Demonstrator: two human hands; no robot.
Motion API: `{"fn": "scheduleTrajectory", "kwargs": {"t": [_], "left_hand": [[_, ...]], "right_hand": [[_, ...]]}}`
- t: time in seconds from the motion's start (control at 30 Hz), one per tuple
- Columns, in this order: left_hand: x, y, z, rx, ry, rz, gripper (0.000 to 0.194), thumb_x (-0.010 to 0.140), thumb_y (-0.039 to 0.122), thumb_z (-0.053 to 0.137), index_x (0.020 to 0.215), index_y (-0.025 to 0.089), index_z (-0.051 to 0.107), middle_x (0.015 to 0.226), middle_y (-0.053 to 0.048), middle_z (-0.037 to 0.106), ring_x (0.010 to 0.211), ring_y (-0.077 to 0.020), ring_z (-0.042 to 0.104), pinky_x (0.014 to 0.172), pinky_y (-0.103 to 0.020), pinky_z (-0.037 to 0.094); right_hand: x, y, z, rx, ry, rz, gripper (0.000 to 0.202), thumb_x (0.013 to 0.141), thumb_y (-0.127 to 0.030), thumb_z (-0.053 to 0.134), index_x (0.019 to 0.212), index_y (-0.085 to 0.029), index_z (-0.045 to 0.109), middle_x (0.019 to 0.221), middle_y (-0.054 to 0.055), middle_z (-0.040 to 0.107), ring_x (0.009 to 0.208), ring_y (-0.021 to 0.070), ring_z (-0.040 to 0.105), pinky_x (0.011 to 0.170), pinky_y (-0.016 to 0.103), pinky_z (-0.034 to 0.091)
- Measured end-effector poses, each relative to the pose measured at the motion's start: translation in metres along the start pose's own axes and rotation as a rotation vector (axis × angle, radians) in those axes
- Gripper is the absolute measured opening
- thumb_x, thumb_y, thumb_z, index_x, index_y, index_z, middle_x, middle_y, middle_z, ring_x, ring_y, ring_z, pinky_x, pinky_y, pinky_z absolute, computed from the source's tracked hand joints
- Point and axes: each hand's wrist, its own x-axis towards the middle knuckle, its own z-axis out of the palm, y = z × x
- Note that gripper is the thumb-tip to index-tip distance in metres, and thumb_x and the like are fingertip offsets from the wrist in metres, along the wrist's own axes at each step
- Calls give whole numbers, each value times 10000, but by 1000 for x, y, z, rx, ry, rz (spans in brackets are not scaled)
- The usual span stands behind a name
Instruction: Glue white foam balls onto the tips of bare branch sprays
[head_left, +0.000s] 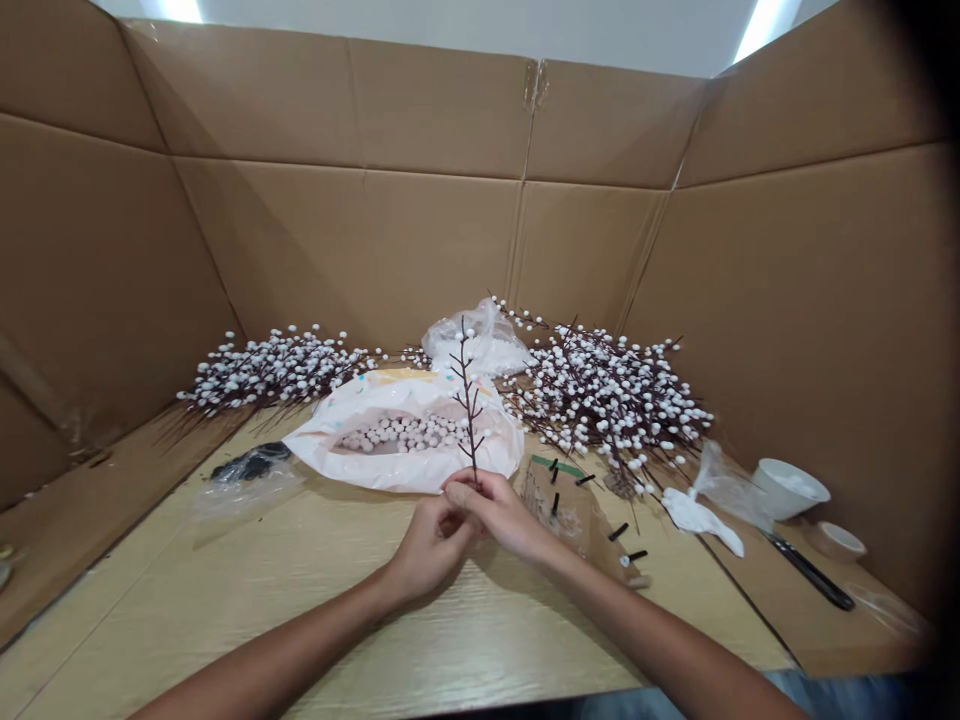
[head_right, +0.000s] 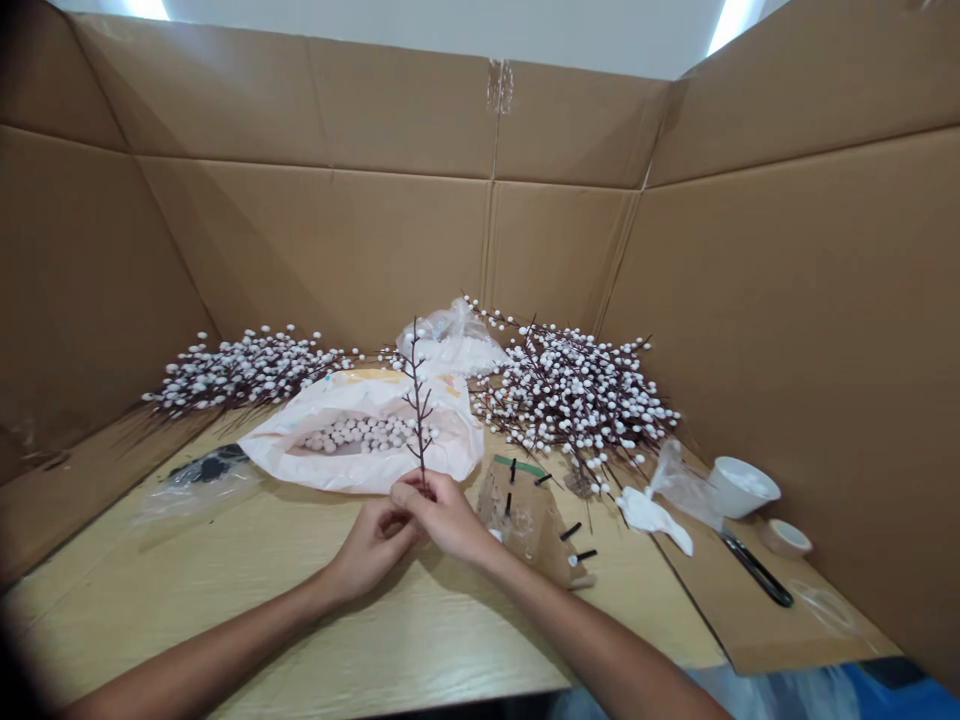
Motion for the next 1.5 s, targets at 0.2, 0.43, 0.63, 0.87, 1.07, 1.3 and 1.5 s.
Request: {"fn": "scheduleTrajectory", "kwargs": {"t": [0.2, 0.43, 0.63, 0.87, 1.07, 1.3, 1.5], "left_hand": [[0, 3, 0, 12, 10, -11, 175, 769, 211, 548, 691, 83, 637, 645, -40, 626, 624, -148, 540, 560, -219, 404], [0, 3, 0, 15, 11, -7, 198, 774, 230, 570, 655, 85, 632, 609, -29, 609, 600, -141, 533, 547, -214, 396], [-1, 0, -1, 12, 2, -12, 219, 790, 250, 581, 659, 82, 635, 622, -30, 614, 589, -131, 517, 539, -208, 382], [-1, -3, 0, 7, 6, -9, 243, 803, 270, 580, 661, 79, 633, 610, -28, 597, 572, -123, 499, 528, -205, 370], [-1, -4, -1, 16, 8, 0, 230, 797, 261, 579, 663, 80, 629, 605, -26, 590, 571, -123, 492, 533, -208, 370], [-1, -4, -1, 13, 11, 4, 232, 806, 273, 564, 694, 81, 631, 612, -32, 592, 580, -132, 503, 544, -218, 381], [-1, -5, 0, 4, 11, 8, 255, 801, 276, 572, 628, 92, 606, 587, -22, 571, 555, -119, 483, 524, -208, 361]], "right_hand": [[0, 2, 1, -2, -4, 5, 206, 741, -342, 612, 766, -138, 612, 692, -16, 569, 649, 108, 515, 653, 246, 394], [1, 3, 1, -19, 4, 4, 213, 736, -355, 614, 739, -142, 605, 676, -20, 560, 645, 110, 499, 633, 241, 380], [0, 2, 1, -29, 13, 3, 213, 741, -367, 615, 711, -157, 597, 653, -24, 547, 630, 114, 488, 620, 243, 372], [-1, 3, 2, -43, 12, 18, 245, 733, -392, 610, 683, -157, 568, 628, -28, 511, 610, 107, 451, 577, 234, 348], [-1, 2, 3, -39, 12, 32, 276, 725, -424, 616, 676, -163, 542, 625, -28, 491, 608, 108, 441, 548, 229, 323], [0, 5, 4, -43, 4, 25, 296, 720, -441, 615, 654, -165, 532, 598, -39, 467, 582, 99, 418, 557, 229, 330], [0, 6, 3, -54, -15, 33, 304, 725, -457, 602, 668, -166, 534, 591, -37, 457, 562, 99, 399, 526, 225, 327]]}}
